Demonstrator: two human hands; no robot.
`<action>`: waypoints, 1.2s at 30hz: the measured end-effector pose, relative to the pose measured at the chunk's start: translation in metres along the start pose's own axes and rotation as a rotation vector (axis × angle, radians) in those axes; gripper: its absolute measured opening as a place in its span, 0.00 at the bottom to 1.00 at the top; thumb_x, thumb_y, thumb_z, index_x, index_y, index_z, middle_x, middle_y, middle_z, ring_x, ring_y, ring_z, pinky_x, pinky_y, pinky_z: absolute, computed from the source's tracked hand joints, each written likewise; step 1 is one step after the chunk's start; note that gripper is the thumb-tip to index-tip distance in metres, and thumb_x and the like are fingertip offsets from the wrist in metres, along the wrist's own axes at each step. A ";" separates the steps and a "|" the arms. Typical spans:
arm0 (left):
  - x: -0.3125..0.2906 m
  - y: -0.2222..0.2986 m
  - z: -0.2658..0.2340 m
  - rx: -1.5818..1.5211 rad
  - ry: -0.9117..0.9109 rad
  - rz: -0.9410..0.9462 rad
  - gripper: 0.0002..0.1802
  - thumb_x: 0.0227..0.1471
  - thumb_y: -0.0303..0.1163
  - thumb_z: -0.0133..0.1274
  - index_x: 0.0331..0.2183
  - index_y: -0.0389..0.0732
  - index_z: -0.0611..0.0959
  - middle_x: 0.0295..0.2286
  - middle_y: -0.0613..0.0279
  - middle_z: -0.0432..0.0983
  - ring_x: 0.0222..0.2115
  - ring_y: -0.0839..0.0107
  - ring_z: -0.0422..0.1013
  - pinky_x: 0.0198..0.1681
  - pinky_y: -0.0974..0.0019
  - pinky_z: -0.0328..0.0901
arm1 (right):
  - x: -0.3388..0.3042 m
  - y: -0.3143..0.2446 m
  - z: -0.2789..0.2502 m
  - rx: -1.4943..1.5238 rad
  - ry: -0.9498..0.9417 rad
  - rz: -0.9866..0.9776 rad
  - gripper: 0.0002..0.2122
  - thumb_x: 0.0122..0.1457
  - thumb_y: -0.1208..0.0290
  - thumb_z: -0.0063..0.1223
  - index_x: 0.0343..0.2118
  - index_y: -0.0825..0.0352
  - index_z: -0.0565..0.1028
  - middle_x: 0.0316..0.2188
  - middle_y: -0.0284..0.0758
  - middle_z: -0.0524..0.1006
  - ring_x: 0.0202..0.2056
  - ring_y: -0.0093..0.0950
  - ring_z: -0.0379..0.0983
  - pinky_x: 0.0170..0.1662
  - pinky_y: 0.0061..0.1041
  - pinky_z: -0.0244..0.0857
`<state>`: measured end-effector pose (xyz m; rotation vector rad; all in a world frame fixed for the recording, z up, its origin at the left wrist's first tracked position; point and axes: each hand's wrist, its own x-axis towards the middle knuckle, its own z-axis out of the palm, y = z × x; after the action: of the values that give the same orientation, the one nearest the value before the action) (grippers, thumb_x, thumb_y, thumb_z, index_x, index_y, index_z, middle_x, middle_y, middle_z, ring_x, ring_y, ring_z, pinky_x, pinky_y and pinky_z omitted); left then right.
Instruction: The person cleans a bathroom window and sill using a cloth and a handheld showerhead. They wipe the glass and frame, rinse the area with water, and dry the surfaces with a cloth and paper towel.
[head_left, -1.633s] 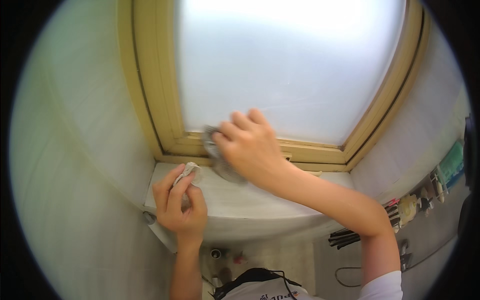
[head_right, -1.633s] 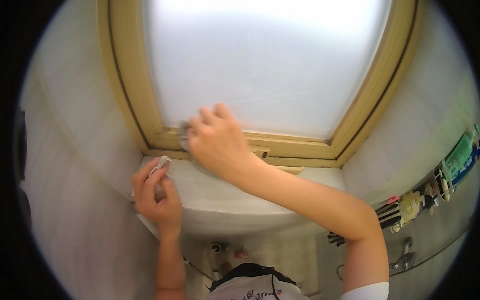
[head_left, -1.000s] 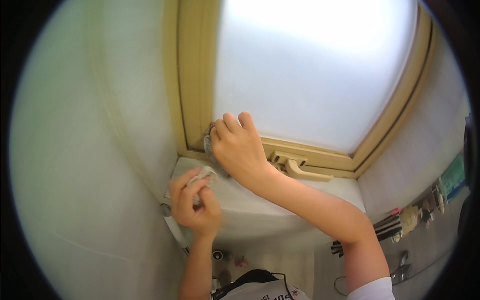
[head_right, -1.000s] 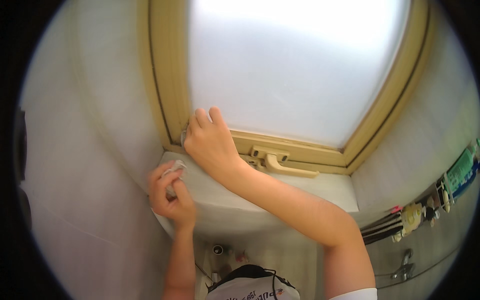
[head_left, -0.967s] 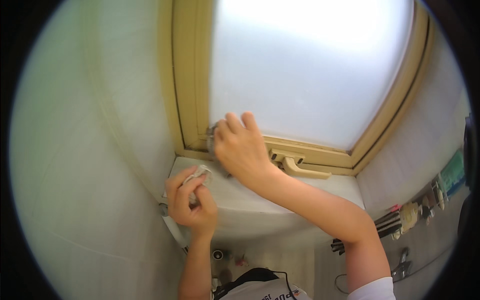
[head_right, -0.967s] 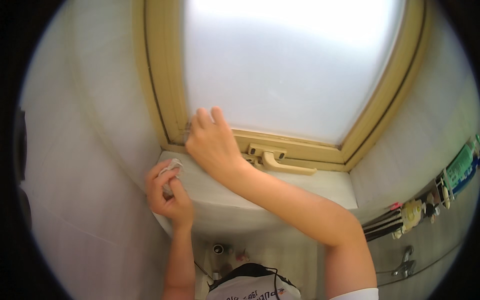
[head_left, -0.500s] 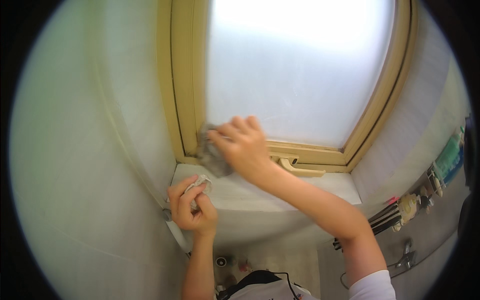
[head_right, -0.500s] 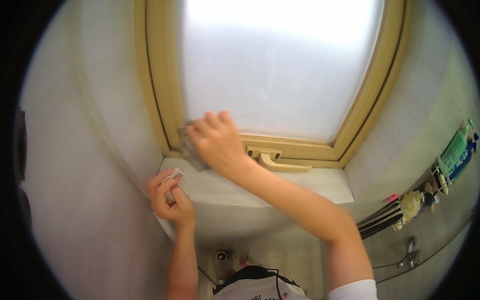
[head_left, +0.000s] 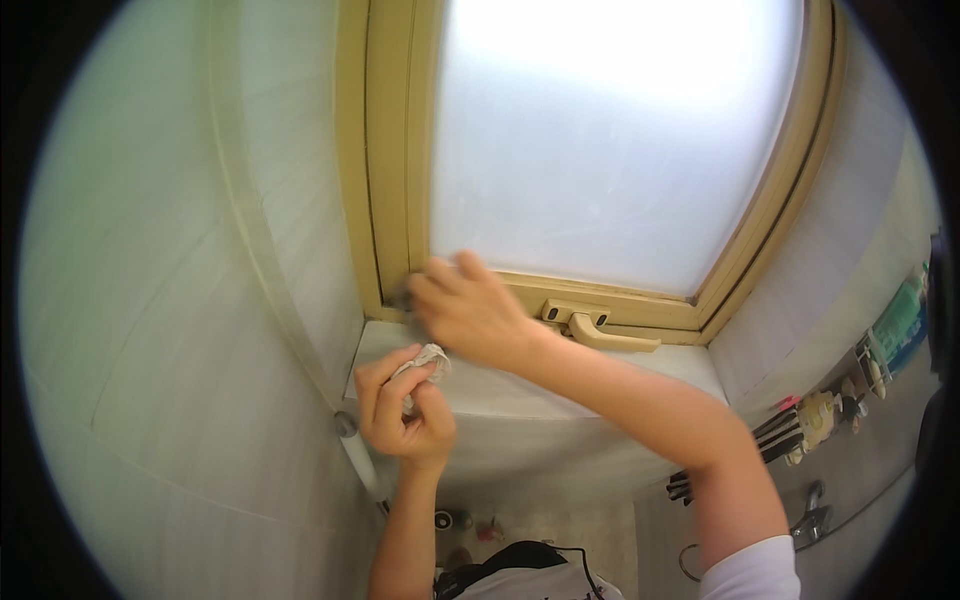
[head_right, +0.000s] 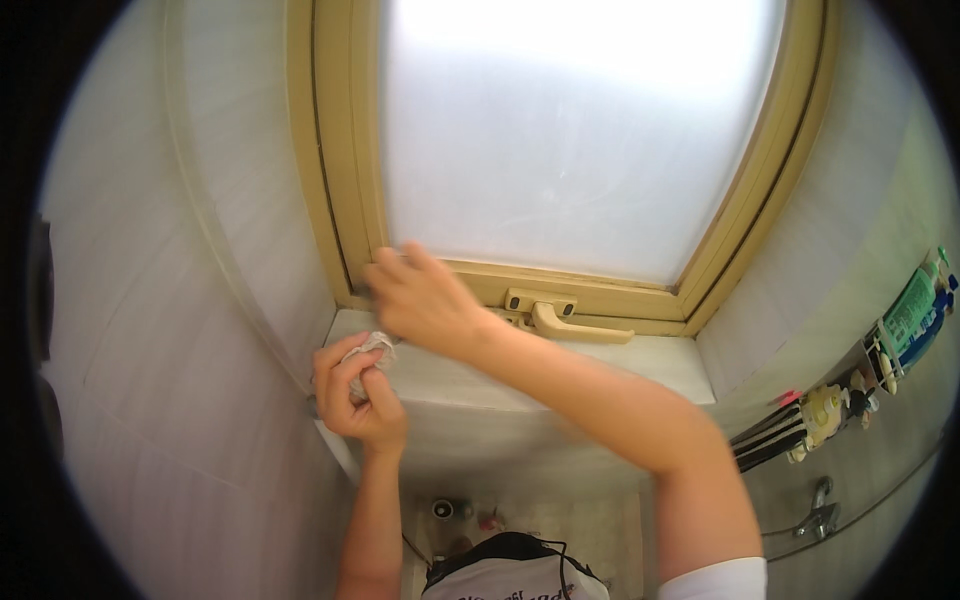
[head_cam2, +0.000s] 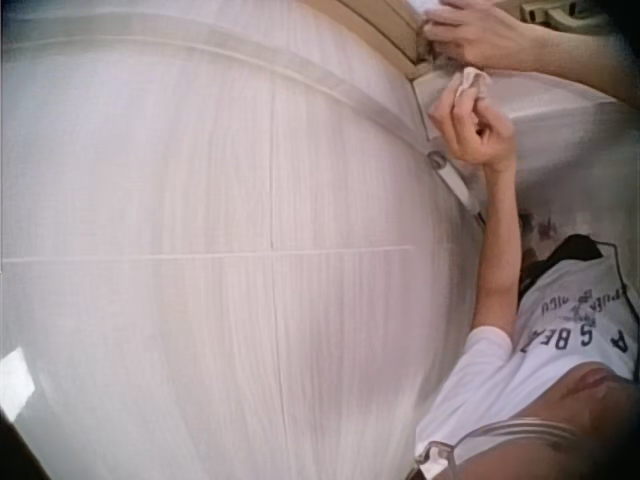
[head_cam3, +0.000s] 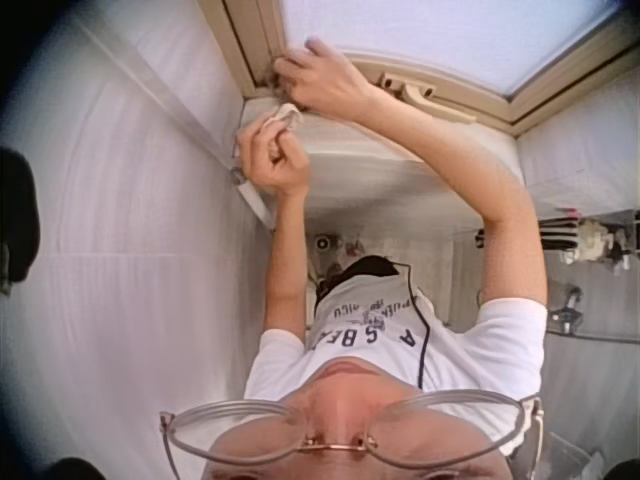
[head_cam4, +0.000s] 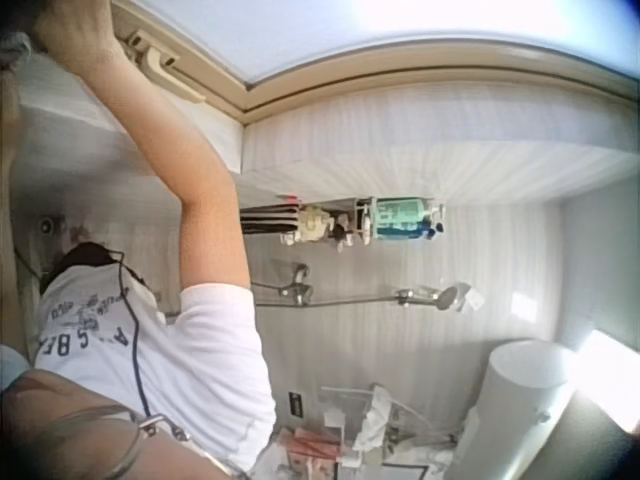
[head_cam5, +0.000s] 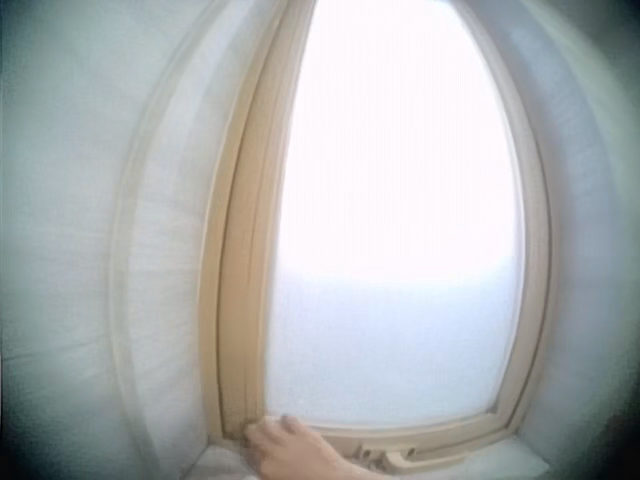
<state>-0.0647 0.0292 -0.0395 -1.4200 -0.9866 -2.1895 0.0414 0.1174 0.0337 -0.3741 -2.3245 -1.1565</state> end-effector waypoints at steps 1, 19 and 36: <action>-0.001 -0.003 -0.006 0.005 0.003 -0.015 0.11 0.41 0.14 0.49 0.27 0.36 0.83 0.35 0.55 0.81 0.30 0.63 0.72 0.30 0.66 0.67 | -0.016 0.004 -0.006 0.029 0.033 0.027 0.04 0.42 0.70 0.60 0.17 0.57 0.74 0.27 0.26 0.66 0.37 0.28 0.63 0.37 0.29 0.56; 0.000 -0.002 -0.015 0.012 -0.012 -0.031 0.10 0.39 0.14 0.47 0.26 0.36 0.81 0.34 0.54 0.81 0.29 0.63 0.71 0.32 0.65 0.66 | -0.056 0.019 -0.033 -0.053 -0.074 0.185 0.03 0.45 0.69 0.59 0.24 0.58 0.77 0.30 0.27 0.72 0.37 0.28 0.67 0.40 0.34 0.58; -0.008 0.000 -0.014 -0.059 -0.111 -0.188 0.09 0.48 0.16 0.42 0.27 0.33 0.78 0.37 0.51 0.78 0.34 0.65 0.73 0.39 0.66 0.70 | -0.050 0.022 -0.042 -0.169 -0.022 0.314 0.03 0.45 0.73 0.57 0.24 0.62 0.76 0.25 0.30 0.69 0.34 0.29 0.66 0.39 0.31 0.60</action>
<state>-0.0703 0.0181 -0.0503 -1.5467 -1.1449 -2.3112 0.1066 0.0963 0.0420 -0.7850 -2.0953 -1.1949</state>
